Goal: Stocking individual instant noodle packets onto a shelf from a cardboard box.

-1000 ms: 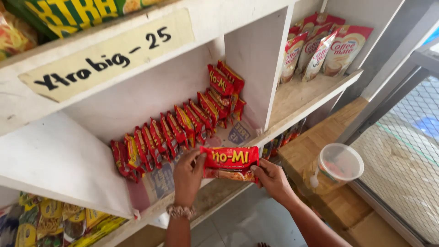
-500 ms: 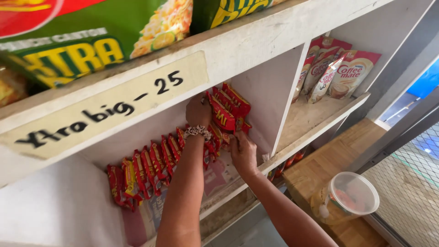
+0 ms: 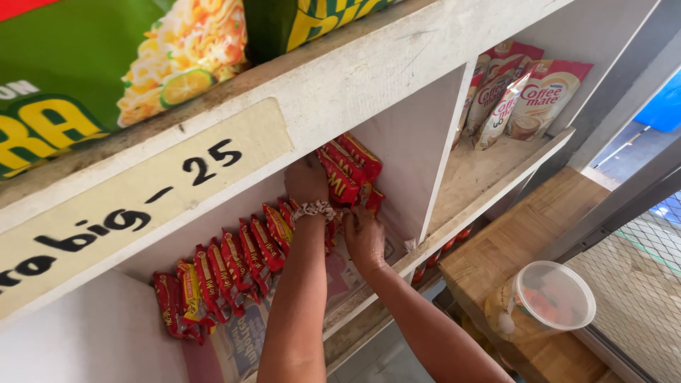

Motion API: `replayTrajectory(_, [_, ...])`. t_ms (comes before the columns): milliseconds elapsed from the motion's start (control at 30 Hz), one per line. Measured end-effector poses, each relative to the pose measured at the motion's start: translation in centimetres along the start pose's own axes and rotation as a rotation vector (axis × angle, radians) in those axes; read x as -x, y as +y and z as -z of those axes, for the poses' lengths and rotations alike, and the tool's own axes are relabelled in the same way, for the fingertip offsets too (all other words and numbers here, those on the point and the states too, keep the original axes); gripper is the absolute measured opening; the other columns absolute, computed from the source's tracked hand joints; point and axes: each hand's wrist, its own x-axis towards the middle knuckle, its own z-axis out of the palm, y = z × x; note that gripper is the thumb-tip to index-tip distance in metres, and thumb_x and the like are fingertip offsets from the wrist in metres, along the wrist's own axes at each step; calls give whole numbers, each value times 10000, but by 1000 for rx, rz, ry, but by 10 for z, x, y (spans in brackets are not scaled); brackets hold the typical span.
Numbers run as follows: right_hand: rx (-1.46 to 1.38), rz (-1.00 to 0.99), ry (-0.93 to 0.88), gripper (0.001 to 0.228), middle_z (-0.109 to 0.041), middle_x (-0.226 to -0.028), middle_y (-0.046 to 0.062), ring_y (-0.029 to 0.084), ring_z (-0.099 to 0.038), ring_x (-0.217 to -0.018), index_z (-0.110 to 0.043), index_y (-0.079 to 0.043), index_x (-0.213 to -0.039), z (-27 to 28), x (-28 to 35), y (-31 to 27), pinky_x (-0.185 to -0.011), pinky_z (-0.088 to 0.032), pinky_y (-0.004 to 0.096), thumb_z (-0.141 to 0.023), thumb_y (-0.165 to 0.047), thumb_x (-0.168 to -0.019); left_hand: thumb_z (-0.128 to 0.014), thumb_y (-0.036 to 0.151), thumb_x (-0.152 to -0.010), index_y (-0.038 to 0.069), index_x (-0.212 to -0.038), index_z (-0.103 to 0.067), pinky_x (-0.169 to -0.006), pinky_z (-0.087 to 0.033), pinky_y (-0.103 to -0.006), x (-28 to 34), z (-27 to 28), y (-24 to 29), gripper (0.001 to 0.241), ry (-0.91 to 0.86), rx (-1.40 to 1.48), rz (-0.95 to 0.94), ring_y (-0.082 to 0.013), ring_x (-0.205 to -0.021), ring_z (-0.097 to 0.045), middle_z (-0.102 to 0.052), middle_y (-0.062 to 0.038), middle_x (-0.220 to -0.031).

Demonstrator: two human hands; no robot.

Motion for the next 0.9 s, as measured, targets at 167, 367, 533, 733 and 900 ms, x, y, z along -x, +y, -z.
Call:
replayTrajectory(167, [-52,-119,-36,175,-699,-875,247,447,-689,-838,-688,-42,-993,1,-2,-5,-665,-538,487,-623,-198,-947,-451,298,-1040,-11,-1308,-626,-973,-508,-465,34,1,-23,445,87,438,44,-349,-1123,-652,-654,-249,-1270])
replayTrajectory(367, [-61,-74,-95,293,-713,-1045,257,447,-677,-987,-679,-37,-1173,-1,-4,7,-757,-540,478,-664,-130,-895,-230,449,-1051,55,-1631,-158,-1276,-62,-481,80,-6,-9,704,-218,556,-118,-354,-1590,-61,-93,-194,-1721])
replayTrajectory(533, [-47,-153,-191,399,-736,-1121,213,370,-736,-1009,-666,-70,-1259,-5,-5,17,-810,-563,440,-678,-105,-861,-193,517,-1038,76,-1640,-26,-1250,20,-529,69,-22,-12,765,-312,545,-59,-392,-1577,104,53,-167,-1720])
replayTrajectory(733, [41,-105,-246,425,-740,-1091,232,405,-724,-953,-626,-91,-1343,12,-3,7,-752,-555,485,-650,-103,-918,-201,540,-1062,54,-1642,-38,-1270,44,-509,61,-45,-27,774,-243,542,-85,-397,-1586,114,34,-186,-1733])
replayTrajectory(900, [-52,48,-285,448,-770,-956,185,363,-756,-733,-496,-78,-1413,51,35,21,-655,-560,499,-579,-136,-977,-189,577,-1030,103,-1639,28,-1277,-27,-435,63,-32,-29,801,-276,821,45,-286,-1588,28,60,-108,-1731])
